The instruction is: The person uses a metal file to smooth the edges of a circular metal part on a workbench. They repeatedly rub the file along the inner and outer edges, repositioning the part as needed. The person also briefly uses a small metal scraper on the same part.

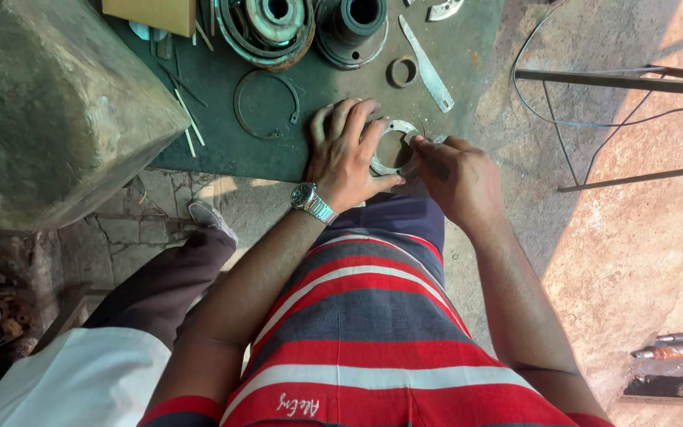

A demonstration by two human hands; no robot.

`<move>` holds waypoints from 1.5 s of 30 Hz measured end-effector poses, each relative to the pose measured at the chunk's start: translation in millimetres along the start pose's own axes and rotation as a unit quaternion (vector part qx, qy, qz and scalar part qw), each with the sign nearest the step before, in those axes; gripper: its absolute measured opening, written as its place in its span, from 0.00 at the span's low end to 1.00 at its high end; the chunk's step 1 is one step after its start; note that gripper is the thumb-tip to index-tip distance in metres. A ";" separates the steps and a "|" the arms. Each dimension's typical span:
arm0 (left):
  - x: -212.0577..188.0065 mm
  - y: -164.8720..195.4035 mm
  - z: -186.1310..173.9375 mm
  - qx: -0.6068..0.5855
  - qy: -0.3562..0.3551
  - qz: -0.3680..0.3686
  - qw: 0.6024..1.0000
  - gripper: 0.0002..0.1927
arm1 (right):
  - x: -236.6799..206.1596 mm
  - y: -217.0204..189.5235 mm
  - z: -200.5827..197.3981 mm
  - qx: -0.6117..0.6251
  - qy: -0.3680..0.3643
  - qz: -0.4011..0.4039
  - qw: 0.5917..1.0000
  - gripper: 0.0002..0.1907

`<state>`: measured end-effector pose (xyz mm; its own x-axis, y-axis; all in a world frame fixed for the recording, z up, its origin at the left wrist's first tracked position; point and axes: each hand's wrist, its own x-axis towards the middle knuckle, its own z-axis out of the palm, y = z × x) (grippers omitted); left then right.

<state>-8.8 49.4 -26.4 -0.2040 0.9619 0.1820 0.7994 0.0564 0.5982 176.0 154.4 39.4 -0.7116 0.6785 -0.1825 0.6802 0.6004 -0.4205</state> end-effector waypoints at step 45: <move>-1.6 18.4 1.5 0.036 0.027 -0.020 0.999 0.56 | -5.9 48.1 -13.1 0.058 -0.081 -0.046 0.994 0.18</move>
<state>7.1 49.3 -16.8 -0.2649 0.9429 0.2019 0.8278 0.1150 0.5491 215.2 184.7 31.9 -0.7953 0.5402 -0.2750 0.5927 0.5979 -0.5396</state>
